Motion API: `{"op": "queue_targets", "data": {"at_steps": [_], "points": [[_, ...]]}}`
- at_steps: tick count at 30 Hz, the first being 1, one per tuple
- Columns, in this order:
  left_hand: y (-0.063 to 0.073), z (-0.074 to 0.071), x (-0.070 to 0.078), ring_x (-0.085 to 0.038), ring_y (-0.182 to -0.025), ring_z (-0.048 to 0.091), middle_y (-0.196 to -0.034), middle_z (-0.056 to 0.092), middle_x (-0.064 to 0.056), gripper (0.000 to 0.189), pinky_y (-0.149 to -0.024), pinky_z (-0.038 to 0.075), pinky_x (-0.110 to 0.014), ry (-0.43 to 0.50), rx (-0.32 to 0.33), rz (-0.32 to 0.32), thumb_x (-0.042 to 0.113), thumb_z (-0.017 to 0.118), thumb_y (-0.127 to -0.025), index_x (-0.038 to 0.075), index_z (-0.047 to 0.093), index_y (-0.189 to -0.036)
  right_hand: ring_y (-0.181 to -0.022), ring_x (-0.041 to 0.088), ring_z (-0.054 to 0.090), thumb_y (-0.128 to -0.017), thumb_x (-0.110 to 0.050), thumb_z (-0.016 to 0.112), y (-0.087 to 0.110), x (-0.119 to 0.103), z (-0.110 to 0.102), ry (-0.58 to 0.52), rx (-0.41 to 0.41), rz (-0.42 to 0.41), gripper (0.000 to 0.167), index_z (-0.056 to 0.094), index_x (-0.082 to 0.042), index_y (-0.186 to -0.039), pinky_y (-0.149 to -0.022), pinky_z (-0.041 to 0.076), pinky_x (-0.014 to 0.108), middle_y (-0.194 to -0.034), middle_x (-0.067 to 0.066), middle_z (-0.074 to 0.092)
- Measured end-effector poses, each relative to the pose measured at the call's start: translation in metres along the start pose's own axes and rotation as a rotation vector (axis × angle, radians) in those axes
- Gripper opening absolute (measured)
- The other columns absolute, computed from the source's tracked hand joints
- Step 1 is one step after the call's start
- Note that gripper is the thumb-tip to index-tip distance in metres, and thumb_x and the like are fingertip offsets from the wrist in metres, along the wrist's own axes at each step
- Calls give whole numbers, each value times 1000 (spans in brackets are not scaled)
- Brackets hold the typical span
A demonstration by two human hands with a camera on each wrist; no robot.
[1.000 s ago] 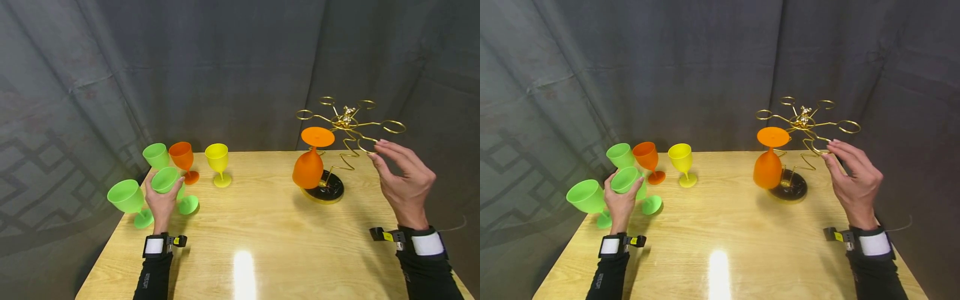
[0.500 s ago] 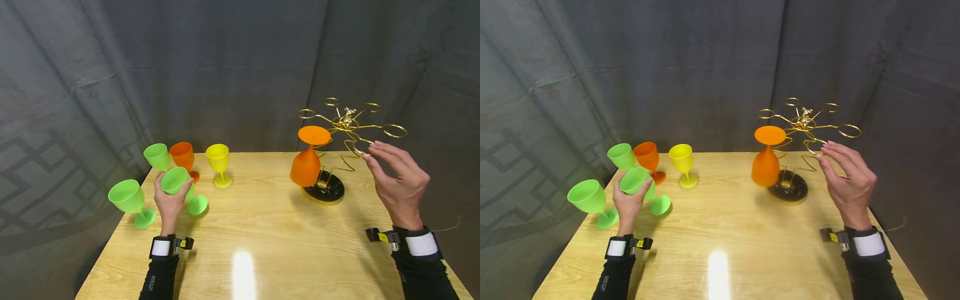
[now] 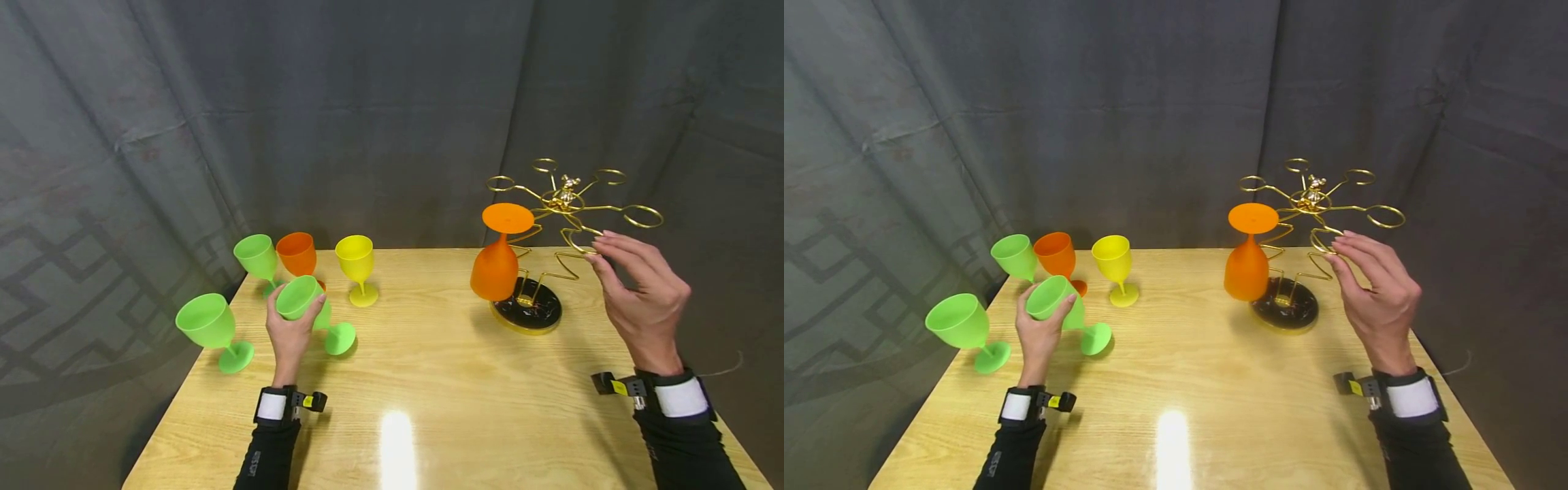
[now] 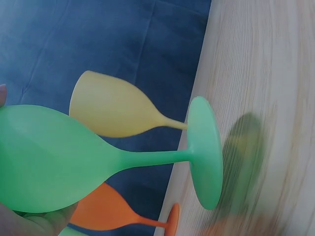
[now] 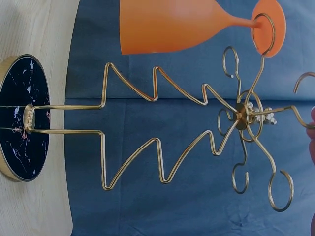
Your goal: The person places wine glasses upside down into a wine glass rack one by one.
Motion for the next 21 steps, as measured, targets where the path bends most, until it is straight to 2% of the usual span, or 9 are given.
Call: {"op": "queue_targets", "data": {"at_steps": [2,6,15,21], "points": [[-2,1,-7,-19,-114,53,-131,56,-7,78,-90,48,-27,11,-7,-6,24,90,-81,13,49,-146,-111,14,73,-86,1,81,-2,-8,1,8,-3,-1,15,78,10,-98,-106,52,21,-101,31,74],[1,6,-6,-18,-114,54,-130,56,-4,77,-91,49,-26,33,-21,-12,24,90,-82,13,50,-146,-111,16,73,-91,-8,79,-2,-10,2,8,-1,-2,19,79,9,-98,-105,52,20,-101,31,74],[8,16,3,-14,-111,57,-130,57,-6,70,-88,52,-19,95,-60,-33,18,84,-87,9,48,-146,-111,21,73,-86,4,80,-1,-12,5,14,-9,-14,13,79,9,-98,-106,52,22,-100,31,75],[12,25,6,-12,-109,59,-126,58,-4,67,-87,55,-17,142,-71,-82,18,84,-88,10,50,-145,-109,26,73,-79,13,80,-1,-14,10,2,-14,-27,21,79,8,-99,-106,52,24,-100,30,75]]}}
Point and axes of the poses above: each hand's wrist, its own y-axis away from the middle knuckle, its own z-axis out of the palm, x = y × z, the point moved 2 cm from there along -y, towards the middle knuckle
